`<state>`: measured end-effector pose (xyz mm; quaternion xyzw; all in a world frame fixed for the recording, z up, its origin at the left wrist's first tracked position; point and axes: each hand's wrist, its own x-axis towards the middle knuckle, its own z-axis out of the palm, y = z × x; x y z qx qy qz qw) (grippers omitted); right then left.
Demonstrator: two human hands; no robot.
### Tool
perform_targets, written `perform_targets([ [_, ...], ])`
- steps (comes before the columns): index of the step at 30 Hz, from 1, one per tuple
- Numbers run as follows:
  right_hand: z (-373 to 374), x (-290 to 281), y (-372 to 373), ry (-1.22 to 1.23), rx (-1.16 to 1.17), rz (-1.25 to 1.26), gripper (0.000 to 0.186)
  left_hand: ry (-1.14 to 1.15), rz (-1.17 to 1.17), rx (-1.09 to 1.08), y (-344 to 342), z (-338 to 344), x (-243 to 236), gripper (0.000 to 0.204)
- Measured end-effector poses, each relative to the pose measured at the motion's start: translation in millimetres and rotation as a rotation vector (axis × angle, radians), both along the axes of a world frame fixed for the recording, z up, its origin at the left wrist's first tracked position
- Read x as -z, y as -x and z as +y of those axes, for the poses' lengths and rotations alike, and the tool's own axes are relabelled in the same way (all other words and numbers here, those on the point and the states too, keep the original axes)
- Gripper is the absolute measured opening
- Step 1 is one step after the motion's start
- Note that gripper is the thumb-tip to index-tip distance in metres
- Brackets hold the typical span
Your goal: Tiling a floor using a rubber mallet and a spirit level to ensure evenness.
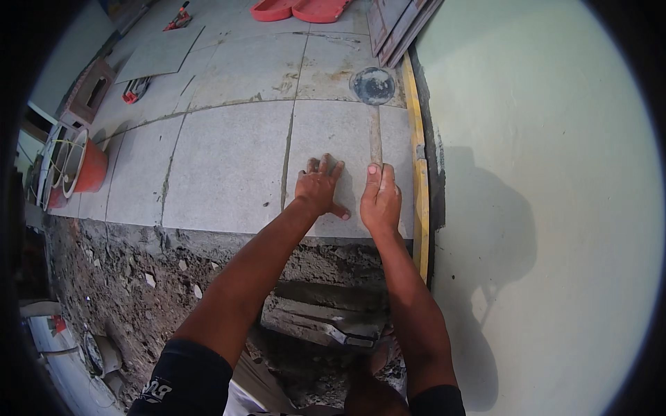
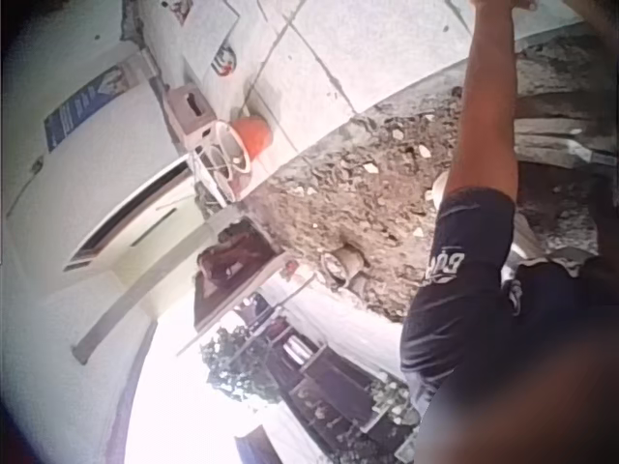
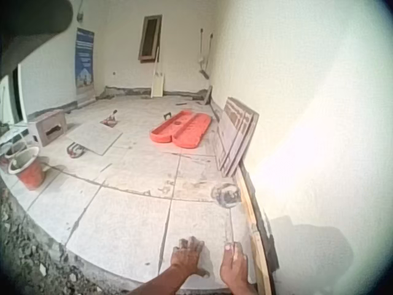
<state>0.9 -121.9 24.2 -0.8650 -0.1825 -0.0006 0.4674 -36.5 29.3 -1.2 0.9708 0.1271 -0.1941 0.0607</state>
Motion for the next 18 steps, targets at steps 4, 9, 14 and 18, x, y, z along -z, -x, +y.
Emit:
perform_targets([
  [4, 5.5, 34.0, -12.9, 0.255, 0.039, -0.04, 0.04, 0.0, 0.014, 0.0, -2.0, -3.1, -1.6, 0.14],
  [9, 4.7, 63.5, -17.7, 0.36, 0.033, -0.023, 0.043, -0.002, -0.012, -0.006, -2.9, 0.9, 1.0, 0.14],
  [14, -3.3, 50.4, -14.7, 0.473, 0.043, 0.028, 0.046, 0.001, 0.005, -0.001, -1.8, -4.4, 2.6, 0.141],
  [18, -11.2, 17.0, 16.3, -0.012, 0.067, -0.006, 0.04, -0.012, 0.009, -0.012, 2.3, 2.3, 3.2, 0.142],
])
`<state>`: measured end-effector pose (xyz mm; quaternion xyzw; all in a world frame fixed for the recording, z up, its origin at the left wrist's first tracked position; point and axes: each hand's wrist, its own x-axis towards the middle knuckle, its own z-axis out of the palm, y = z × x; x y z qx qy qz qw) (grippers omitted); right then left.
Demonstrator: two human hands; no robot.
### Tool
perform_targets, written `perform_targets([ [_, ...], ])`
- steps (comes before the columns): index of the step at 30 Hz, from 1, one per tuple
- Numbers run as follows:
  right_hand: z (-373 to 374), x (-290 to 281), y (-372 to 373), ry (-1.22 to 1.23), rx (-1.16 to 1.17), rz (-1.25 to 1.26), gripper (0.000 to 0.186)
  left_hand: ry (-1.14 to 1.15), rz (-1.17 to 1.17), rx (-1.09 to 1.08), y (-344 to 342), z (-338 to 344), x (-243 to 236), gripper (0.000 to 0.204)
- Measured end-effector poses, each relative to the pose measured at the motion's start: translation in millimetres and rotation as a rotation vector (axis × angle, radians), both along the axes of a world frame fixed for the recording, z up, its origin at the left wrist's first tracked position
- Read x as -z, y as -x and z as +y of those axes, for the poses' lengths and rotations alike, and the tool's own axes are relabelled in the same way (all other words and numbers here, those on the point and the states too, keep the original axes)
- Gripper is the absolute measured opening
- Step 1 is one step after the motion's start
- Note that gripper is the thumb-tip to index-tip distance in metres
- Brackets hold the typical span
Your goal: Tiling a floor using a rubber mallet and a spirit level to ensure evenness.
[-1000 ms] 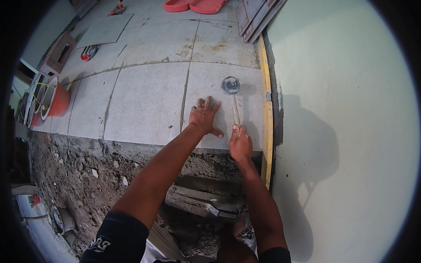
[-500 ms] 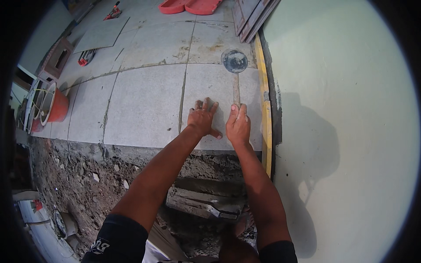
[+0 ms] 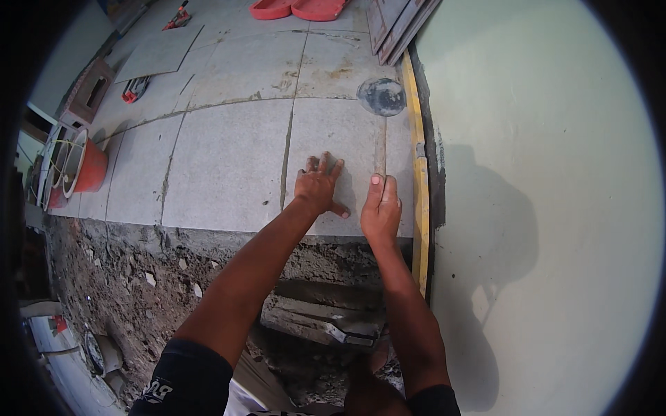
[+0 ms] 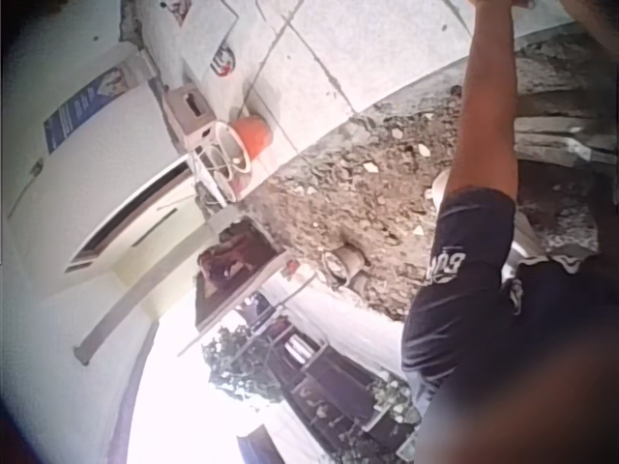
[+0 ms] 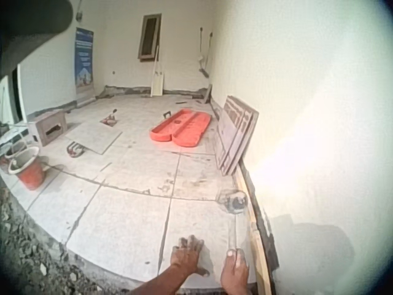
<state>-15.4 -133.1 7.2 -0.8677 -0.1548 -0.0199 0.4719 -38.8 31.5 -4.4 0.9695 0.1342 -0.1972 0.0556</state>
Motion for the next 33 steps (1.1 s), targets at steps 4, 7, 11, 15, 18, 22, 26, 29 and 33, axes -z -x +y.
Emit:
perform_targets([
  [4, -15.1, 11.6, 14.7, -0.347, 0.069, -0.062, 0.035, 0.012, 0.003, 0.0, -2.6, -3.0, -1.6, 0.143],
  [7, -20.5, 37.0, -1.3, -0.023, 0.059, -0.119, 0.035, 0.018, -0.002, 0.008, -6.2, -5.6, -1.7, 0.143],
  [11, -4.9, 45.3, -15.2, 0.268, 0.006, -0.17, 0.037, 0.008, 0.0, 0.003, -5.2, -5.3, -3.1, 0.143],
  [15, 1.2, 40.2, -12.1, 0.587, -0.016, 0.094, 0.039, 0.006, 0.02, -0.001, -0.7, -3.7, -1.1, 0.142],
  [18, -0.7, 36.7, -10.8, 0.482, 0.012, -0.002, 0.044, 0.014, 0.017, 0.002, -1.8, -5.3, -1.9, 0.142],
  [22, -1.7, 30.3, -17.9, 0.593, -0.018, 0.105, 0.05, 0.026, 0.007, -0.003, -2.8, -5.0, -2.0, 0.142],
  [26, 1.2, -0.7, -20.7, 0.334, -0.035, 0.09, 0.052, 0.026, -0.009, 0.003, -2.7, -5.7, -1.2, 0.141],
  [29, 12.7, -41.0, -9.0, 0.116, -0.043, 0.075, 0.05, 0.027, 0.01, -0.015, 0.1, -1.1, -3.2, 0.14],
  [33, 19.7, -34.2, -9.8, -0.054, -0.063, -0.094, 0.044, 0.026, 0.01, -0.011, -1.0, -3.4, -3.8, 0.14],
])
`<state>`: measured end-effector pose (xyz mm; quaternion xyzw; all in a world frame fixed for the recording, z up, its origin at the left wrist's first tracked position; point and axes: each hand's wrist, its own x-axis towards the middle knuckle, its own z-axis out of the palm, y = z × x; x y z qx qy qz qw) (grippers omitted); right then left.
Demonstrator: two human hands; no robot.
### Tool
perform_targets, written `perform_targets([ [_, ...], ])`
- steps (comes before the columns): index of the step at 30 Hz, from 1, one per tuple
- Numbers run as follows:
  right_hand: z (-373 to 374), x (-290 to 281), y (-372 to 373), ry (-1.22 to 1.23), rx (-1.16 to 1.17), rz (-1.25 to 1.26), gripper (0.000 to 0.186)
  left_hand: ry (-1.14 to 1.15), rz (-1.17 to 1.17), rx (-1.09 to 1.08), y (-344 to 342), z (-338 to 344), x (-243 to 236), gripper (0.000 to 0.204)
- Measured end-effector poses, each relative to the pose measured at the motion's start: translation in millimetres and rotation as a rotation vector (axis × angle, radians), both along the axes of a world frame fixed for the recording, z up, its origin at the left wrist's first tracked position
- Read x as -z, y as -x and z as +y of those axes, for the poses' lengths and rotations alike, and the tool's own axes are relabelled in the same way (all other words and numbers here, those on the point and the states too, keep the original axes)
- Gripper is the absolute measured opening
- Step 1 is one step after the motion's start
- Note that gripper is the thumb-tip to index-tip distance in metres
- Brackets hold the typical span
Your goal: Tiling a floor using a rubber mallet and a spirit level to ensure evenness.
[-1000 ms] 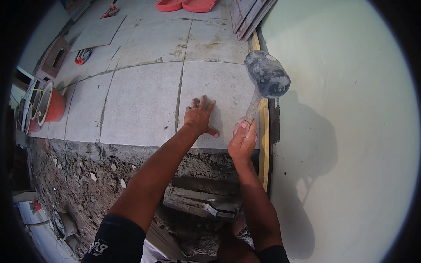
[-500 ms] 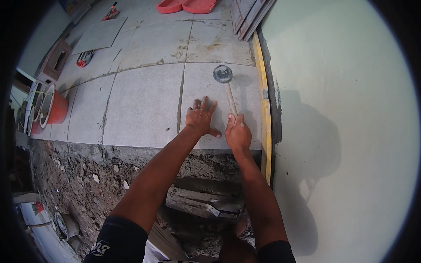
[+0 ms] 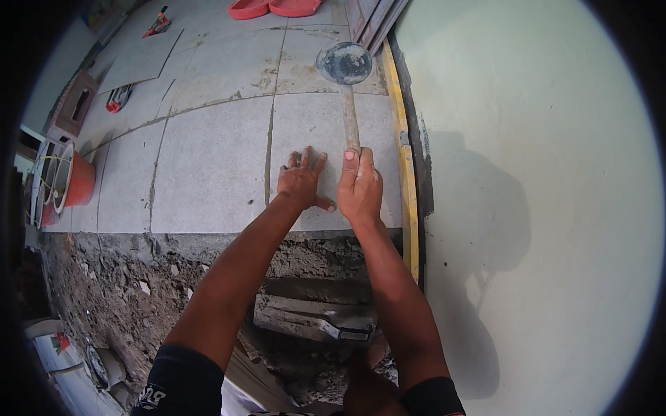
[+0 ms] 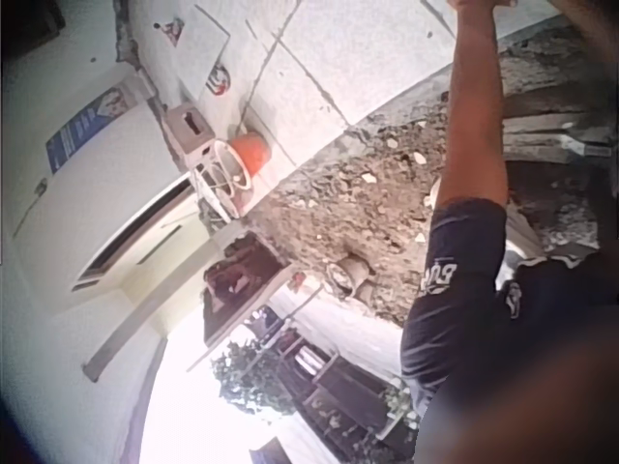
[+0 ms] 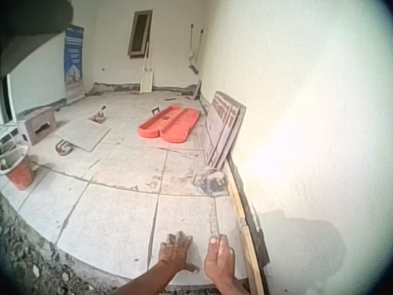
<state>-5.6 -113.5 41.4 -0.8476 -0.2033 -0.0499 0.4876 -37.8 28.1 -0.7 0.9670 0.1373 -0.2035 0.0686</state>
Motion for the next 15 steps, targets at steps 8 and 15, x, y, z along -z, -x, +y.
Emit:
perform_targets([
  [8, -15.1, 70.0, -14.3, 0.631, 0.059, 0.148, 0.042, -0.009, 0.025, 0.005, -2.0, -3.4, -3.1, 0.141],
  [15, -31.7, 79.7, -5.1, 0.619, 0.074, 0.217, 0.051, -0.005, 0.017, 0.008, -1.9, -2.0, 1.7, 0.141],
])
